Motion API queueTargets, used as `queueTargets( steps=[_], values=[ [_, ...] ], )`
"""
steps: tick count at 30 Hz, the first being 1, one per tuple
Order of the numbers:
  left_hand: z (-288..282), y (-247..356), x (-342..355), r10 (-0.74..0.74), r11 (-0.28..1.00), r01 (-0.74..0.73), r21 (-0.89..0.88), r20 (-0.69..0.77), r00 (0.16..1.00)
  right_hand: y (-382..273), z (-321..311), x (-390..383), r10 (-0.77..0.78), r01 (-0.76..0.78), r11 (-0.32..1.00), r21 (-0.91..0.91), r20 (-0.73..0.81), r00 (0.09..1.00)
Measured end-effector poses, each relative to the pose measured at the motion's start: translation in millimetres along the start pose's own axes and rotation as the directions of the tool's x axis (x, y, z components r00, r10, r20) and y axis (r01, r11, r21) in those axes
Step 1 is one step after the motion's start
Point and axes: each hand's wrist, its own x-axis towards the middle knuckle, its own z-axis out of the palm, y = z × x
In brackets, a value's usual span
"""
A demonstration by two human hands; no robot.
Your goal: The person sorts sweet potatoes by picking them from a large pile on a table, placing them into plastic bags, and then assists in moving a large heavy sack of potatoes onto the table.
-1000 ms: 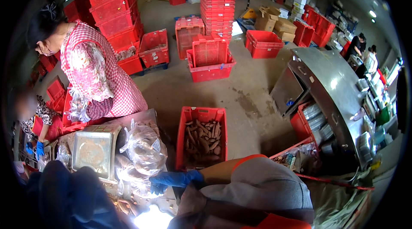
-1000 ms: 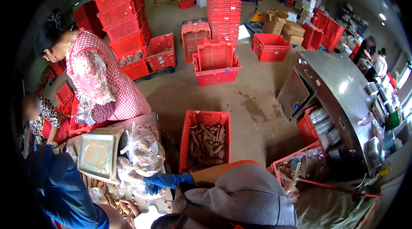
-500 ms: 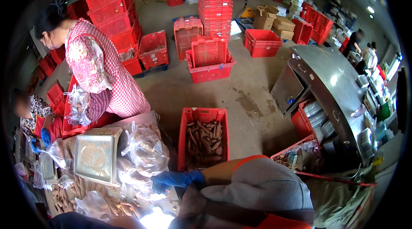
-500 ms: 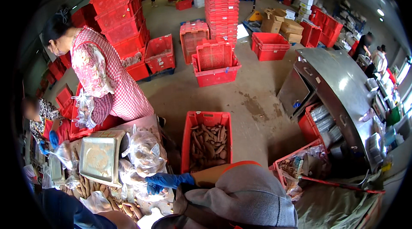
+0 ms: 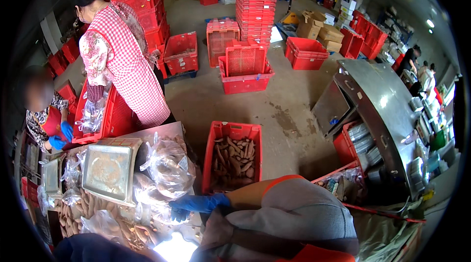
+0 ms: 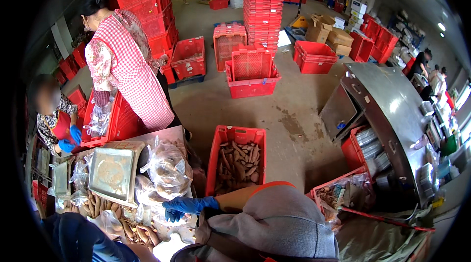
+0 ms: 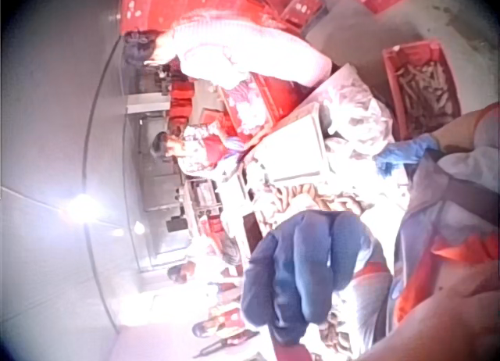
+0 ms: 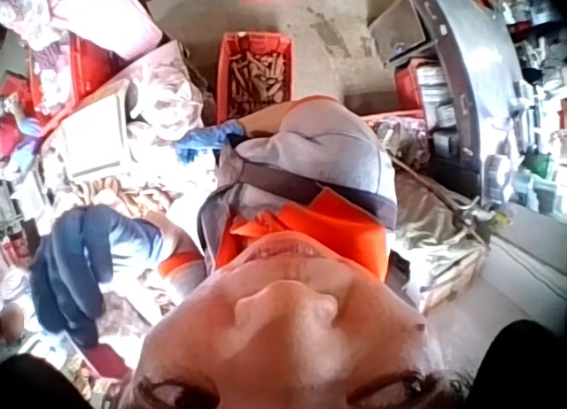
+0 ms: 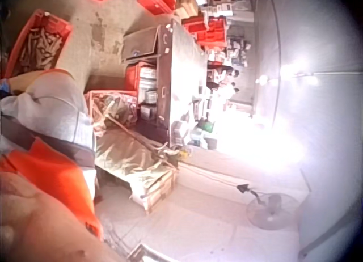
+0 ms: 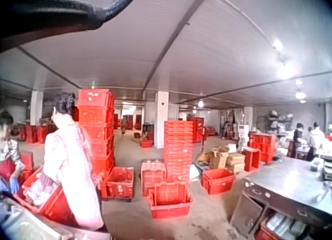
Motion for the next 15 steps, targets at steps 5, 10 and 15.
queueTargets(
  steps=[5, 10, 15],
  values=[
    [4, 4, -9, -0.024, 0.999, 0.029, 0.029, -0.177, 0.984, -4, -2, 0, 0.049, -0.049, 0.999, -0.005, -0.012, 0.999],
    [4, 1, -6, -0.088, 0.993, 0.096, 0.069, -0.119, 0.989, 9, -10, 9, -0.018, 0.018, 1.0, 0.004, 0.012, 1.0],
    [-6, 8, -11, -0.09, 0.996, 0.091, 0.005, -0.074, 0.993, 19, -20, 16, -0.053, 0.047, 0.997, 0.062, 0.101, 0.994]
  ],
)
